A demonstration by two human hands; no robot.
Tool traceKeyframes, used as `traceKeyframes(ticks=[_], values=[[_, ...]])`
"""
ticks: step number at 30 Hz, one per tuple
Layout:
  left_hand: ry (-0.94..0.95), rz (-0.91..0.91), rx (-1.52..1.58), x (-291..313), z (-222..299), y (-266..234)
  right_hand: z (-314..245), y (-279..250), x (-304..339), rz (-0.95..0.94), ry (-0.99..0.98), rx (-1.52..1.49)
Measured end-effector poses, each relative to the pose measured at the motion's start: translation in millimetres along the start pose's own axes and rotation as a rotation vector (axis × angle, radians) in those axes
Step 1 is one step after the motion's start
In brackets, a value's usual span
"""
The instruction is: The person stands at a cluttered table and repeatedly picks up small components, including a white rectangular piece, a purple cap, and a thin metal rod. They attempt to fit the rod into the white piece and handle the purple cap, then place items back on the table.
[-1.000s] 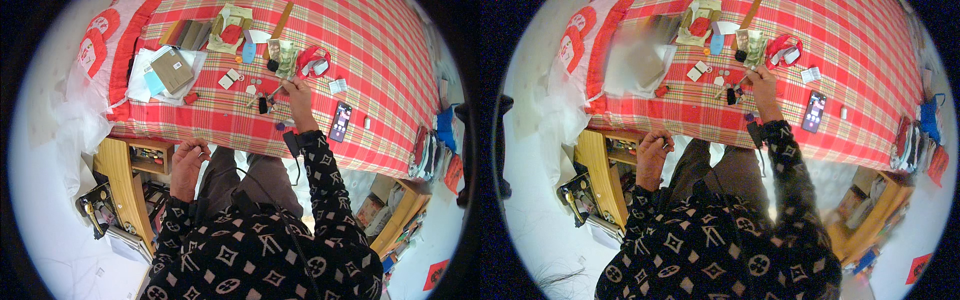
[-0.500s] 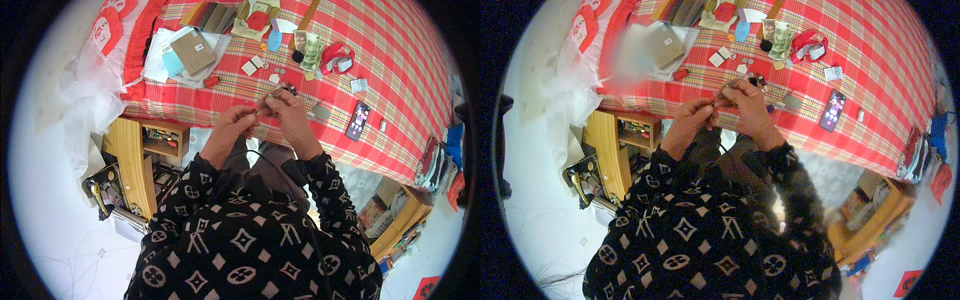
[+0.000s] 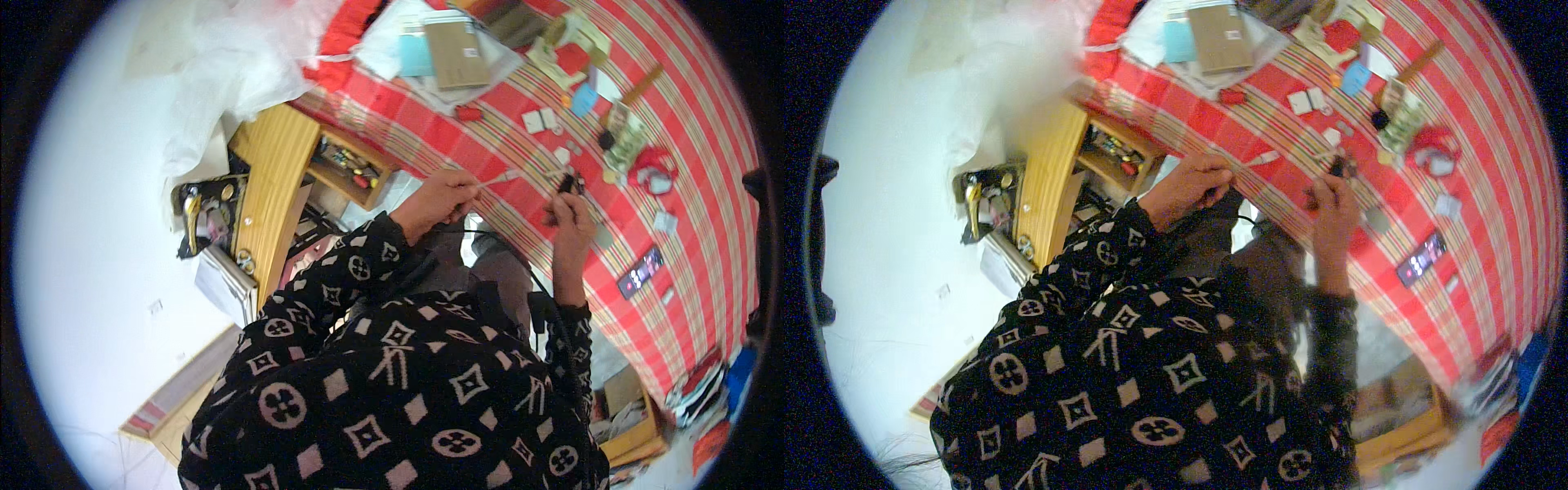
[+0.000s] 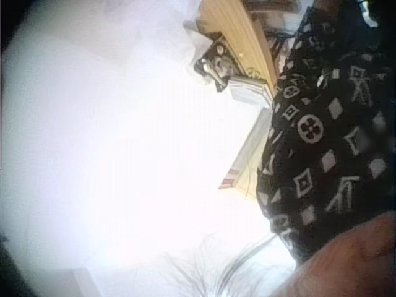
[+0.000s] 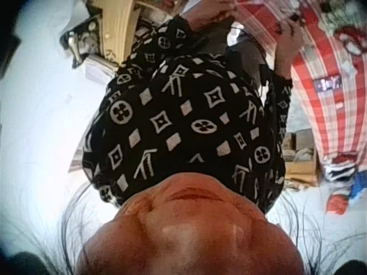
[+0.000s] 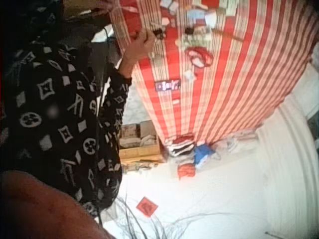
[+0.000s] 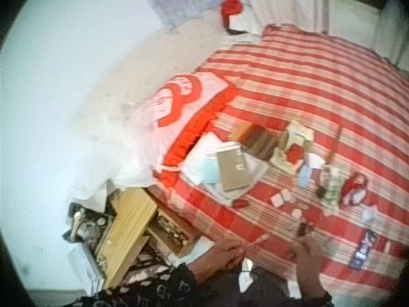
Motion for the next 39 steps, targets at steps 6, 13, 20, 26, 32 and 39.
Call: traceKeyframes(ticks=[6, 13, 20, 26, 32, 39], values=[[0.227, 0.554, 0.387, 76.6, -18.1, -114.7, 10.9, -2.2, -6.0, -0.061, 0.003, 0.119], [0.242, 0.769, 0.761, 87.6, -83.2, -229.7, 19.2, 10.1, -5.5, -0.114, 0.024, 0.13], [0.277, 0.713, 0.224, 47.5, -83.6, -276.3, 12.5, 3.0, -10.1, -0.149, 0.031, 0.096], [0.125, 0.599, 0.648, 62.7, -92.3, -246.4, 20.6, -3.0, -4.0, -0.119, 0.059, 0.106], [0.289, 0.727, 0.818, 54.4, -86.2, -268.3, 31.5, 0.7, -0.5, -0.149, 0.05, 0.125], [0.332, 0.602, 0.849, 61.3, -75.1, -276.3, 33.8, -3.2, -1.7, -0.142, 0.052, 0.099]])
Point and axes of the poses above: each hand's wrist, its own x-axis away from the middle knuckle, its own y-axis out of the palm, z = x × y, the point moved 5 cm from there along -x, towards the middle knuckle, and after that the axes turned 12 degrees about x, right-handed, at the moved point
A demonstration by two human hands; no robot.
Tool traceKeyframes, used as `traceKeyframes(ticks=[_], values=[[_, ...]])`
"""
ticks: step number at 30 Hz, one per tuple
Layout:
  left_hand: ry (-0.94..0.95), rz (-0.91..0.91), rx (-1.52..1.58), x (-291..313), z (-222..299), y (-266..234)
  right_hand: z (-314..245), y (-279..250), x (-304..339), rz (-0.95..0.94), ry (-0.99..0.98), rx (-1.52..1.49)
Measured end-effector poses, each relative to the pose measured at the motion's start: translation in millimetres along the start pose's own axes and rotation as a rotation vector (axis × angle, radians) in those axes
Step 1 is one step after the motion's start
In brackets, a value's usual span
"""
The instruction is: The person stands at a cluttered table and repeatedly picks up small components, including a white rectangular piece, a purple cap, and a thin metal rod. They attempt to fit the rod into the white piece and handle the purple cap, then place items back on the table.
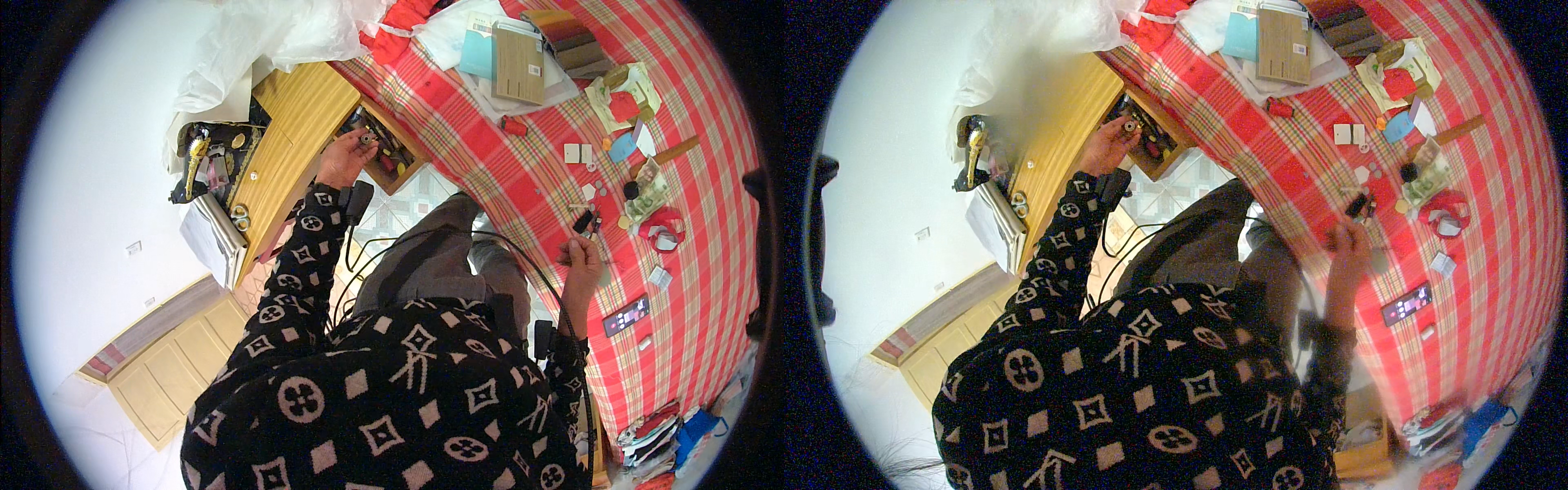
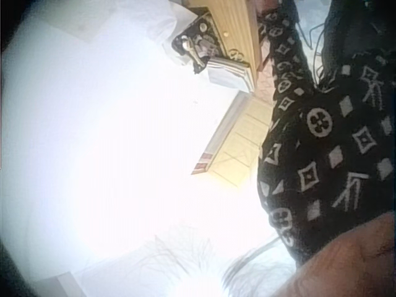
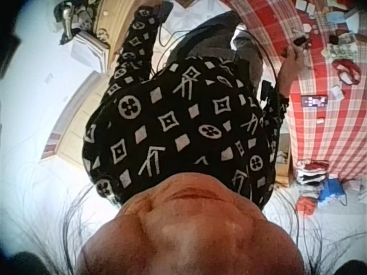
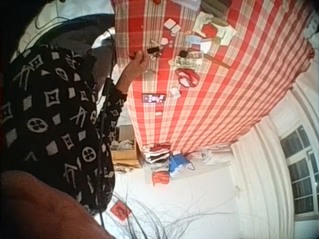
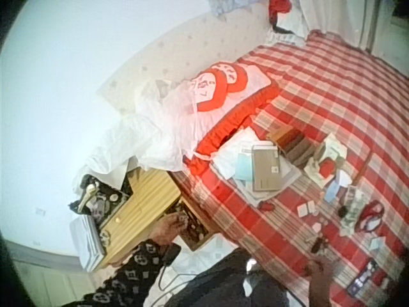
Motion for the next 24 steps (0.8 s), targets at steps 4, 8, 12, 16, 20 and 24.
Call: traceKeyframes(ticks=[4, 8, 12, 16, 20, 24], values=[[0.009, -0.032, -0.083, 5.5, 2.0, 3.2, 0.3, 0.2, 2.4, 0.017, 0.014, -0.007], [0.058, 0.004, -0.281, 22.2, 6.9, 8.9, 2.3, 0.7, 3.6, 0.007, 0.007, 0.033], [0.198, 0.011, -0.797, 42.0, 10.6, 21.0, 9.0, 2.2, 3.2, -0.03, 0.032, -0.047], [0.32, -0.063, -1.259, 43.2, -4.2, 34.4, 13.5, 5.4, 4.2, -0.022, 0.028, -0.038], [0.522, -0.196, -1.648, 42.9, -23.2, 45.1, 14.6, 7.8, 7.4, 0.007, 0.056, -0.046], [0.523, -0.253, -1.934, 38.5, -46.7, 48.1, 11.2, 14.1, 8.3, -0.047, 0.06, -0.005]])
Point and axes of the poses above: each hand's wrist, its own x-axis away from the middle knuckle, its own y-axis out of the palm, z = x × y, the point moved 5 cm from there along -x, towards the middle knuckle, and after that the axes turned 12 degrees about x, right-handed, at the moved point
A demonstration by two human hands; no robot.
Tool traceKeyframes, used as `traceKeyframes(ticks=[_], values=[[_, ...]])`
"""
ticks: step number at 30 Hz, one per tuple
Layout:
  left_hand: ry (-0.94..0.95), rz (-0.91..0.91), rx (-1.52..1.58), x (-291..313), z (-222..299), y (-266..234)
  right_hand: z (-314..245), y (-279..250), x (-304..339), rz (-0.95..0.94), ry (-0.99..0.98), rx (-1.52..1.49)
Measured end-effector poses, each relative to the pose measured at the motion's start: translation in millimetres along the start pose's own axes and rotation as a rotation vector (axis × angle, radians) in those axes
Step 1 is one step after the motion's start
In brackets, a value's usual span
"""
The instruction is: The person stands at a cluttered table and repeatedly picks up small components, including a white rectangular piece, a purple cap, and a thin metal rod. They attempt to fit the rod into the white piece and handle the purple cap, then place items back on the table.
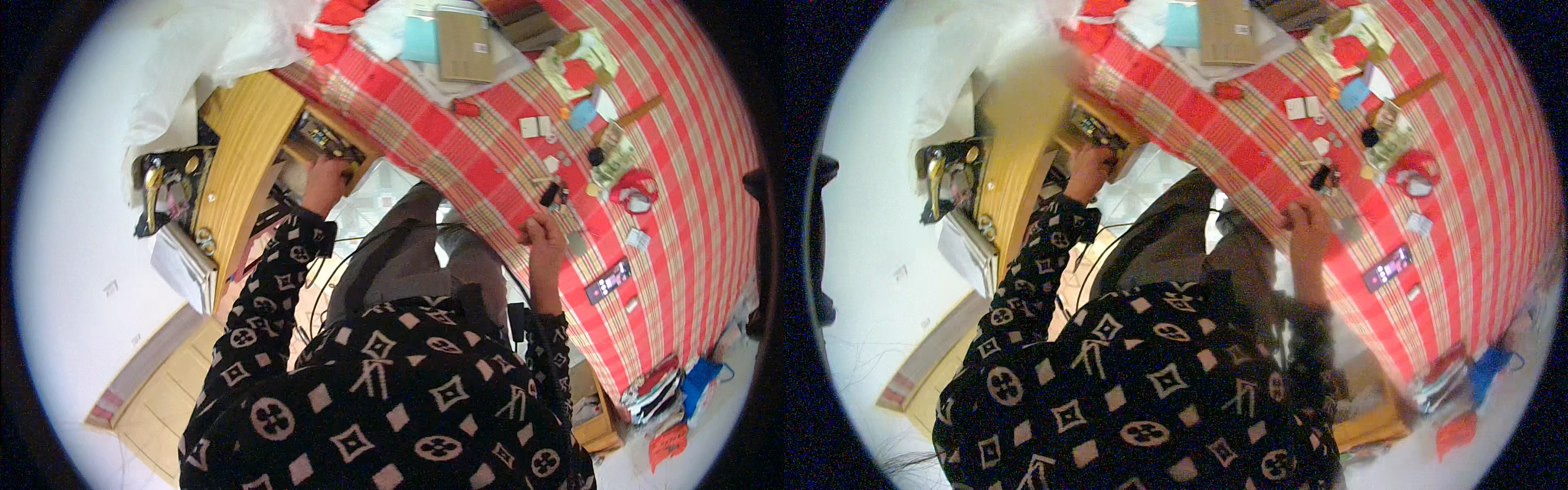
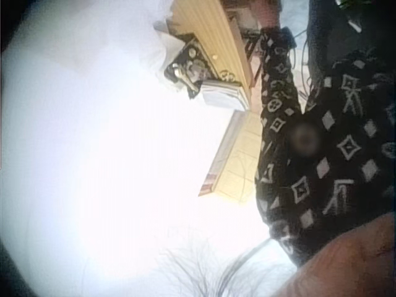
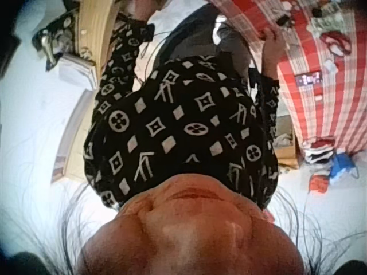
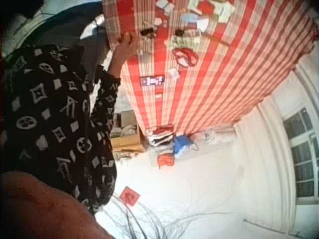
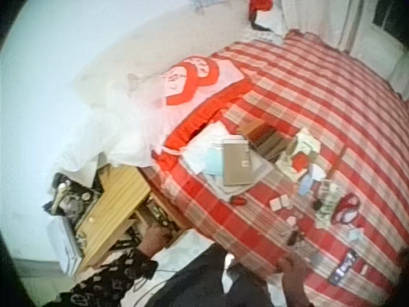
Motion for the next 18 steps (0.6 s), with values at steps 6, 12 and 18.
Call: traceKeyframes(ticks=[6, 12, 18], values=[[-0.042, 0.013, -0.041, -4.9, -4.2, 3.8, -7.3, 9.9, 5.3, 0.001, 0.03, -0.054], [0.065, 0.123, 0.043, -8.0, -13.4, 3.5, -33.1, 26.6, -20.6, -0.042, -0.154, 0.174], [0.007, -0.049, 0.083, -7.9, -17.0, 18.8, -92.9, 89.0, -97.3, 0.162, -0.64, 0.436]])
Point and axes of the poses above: each hand's wrist, its own x-axis away from the middle knuckle, its own y-axis out of the palm, z = x × y, the point moved 5 cm from there along -x, towards the middle knuckle, and after that the axes turned 12 degrees about x, right-handed, at the moved point
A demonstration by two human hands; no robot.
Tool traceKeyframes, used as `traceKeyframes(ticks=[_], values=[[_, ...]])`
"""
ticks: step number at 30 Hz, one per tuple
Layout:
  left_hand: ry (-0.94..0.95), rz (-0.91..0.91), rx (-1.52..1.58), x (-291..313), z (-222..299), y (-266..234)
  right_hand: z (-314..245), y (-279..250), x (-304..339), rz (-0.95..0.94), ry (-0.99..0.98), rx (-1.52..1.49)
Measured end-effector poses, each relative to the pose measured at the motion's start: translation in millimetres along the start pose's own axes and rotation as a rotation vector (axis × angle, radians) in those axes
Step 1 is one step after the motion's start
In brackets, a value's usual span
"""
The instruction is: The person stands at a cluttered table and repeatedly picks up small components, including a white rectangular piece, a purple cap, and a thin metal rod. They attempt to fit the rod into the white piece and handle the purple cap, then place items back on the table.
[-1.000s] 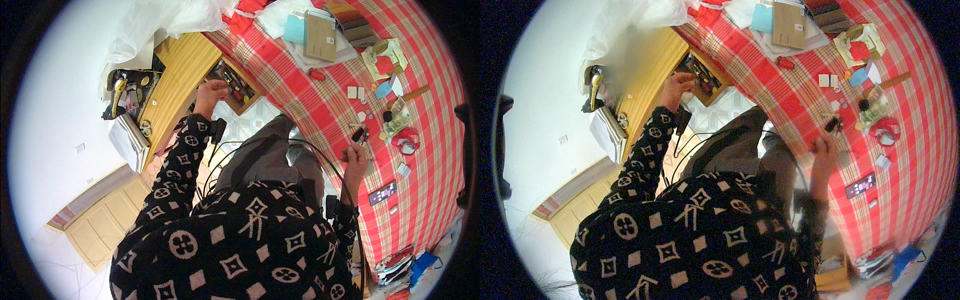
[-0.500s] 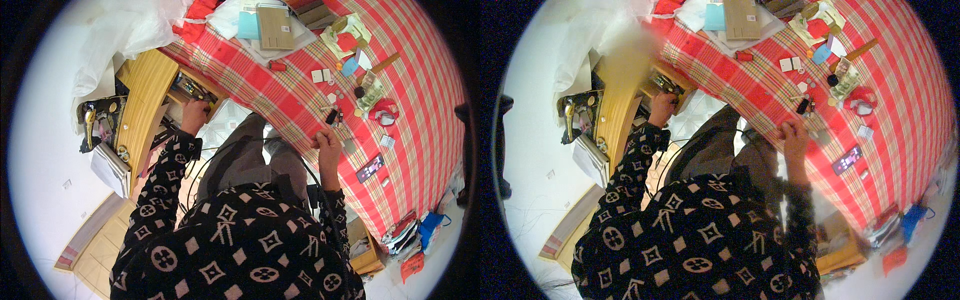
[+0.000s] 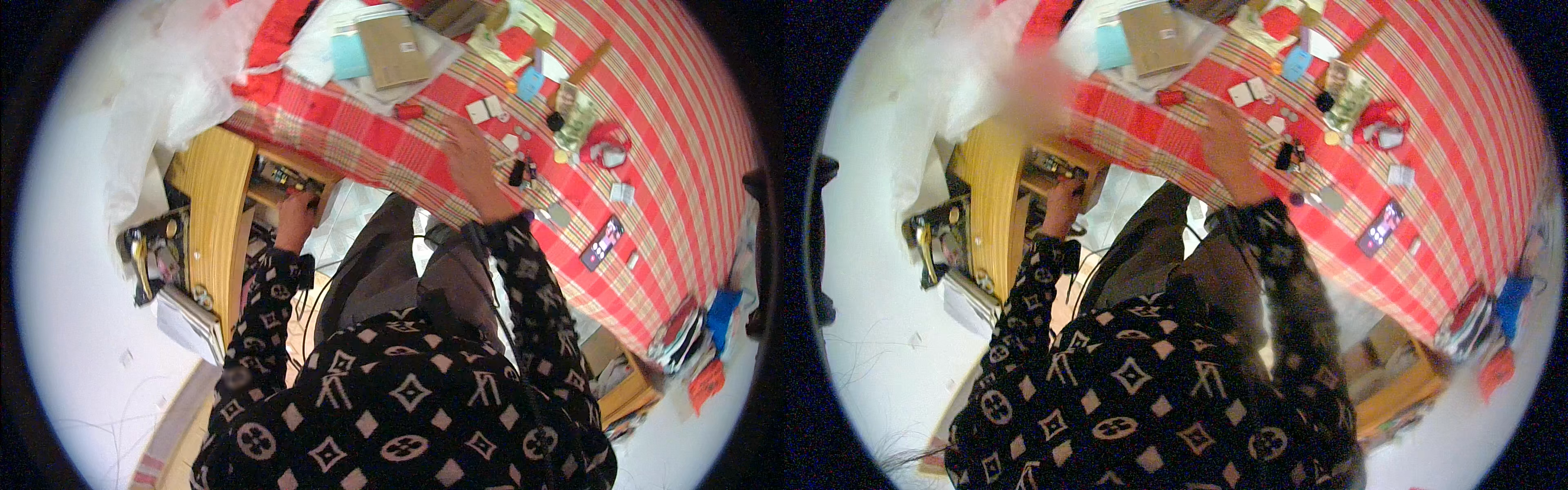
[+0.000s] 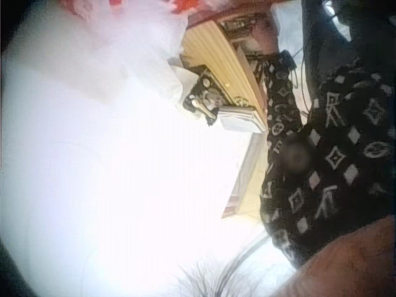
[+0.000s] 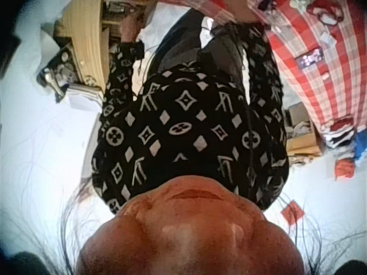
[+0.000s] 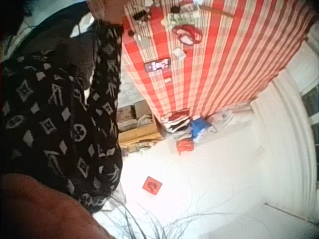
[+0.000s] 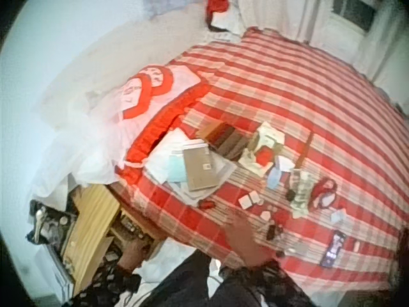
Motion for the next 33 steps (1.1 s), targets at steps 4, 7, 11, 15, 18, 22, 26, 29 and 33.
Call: traceKeyframes(ticks=[4, 7, 11, 15, 18, 22, 26, 29, 33], values=[[0.109, -0.019, 0.112, 0.6, 4.5, -6.9, -11.1, 58.0, -43.2, -0.071, -0.061, 0.202], [0.047, -0.071, 0.175, 5.4, -0.8, -10.3, -13.6, 72.8, -42.9, -0.018, -0.083, 0.411], [0.037, 0.039, 0.324, 7.5, 8.1, -33.1, -2.7, 62.8, -26.1, -0.043, 0.044, 0.406], [0.116, 0.092, 0.462, -1.3, 70.0, -73.4, 15.8, 15.9, -0.5, 0.02, 0.3, -0.06], [0.012, -0.008, 0.665, -15.0, 142.9, -82.1, 6.2, -29.2, 20.1, 0.091, 0.197, -0.126], [0.102, -0.397, 0.808, -34.1, 250.9, -49.2, -31.7, -65.5, 55.7, 0.074, 0.154, -0.15], [0.045, -0.713, 1.104, -35.4, 320.8, -1.2, -54.3, -100.0, 80.2, 0.176, 0.145, -0.074], [0.069, -0.847, 1.043, -28.1, 347.9, 15.9, -53.9, -127.1, 102.4, 0.276, 0.235, -0.068], [0.202, -0.892, 1.077, -20.5, 373.3, 27.3, -40.1, -155.5, 140.4, 0.418, 0.416, -0.24]])
Point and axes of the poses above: each hand's wrist, its own x-axis away from the middle knuckle, its own y-axis out of the palm, z = x × y, the point moved 5 cm from there along -x, towards the middle knuckle, and after that the axes turned 12 degrees about x, right-handed, at the moved point
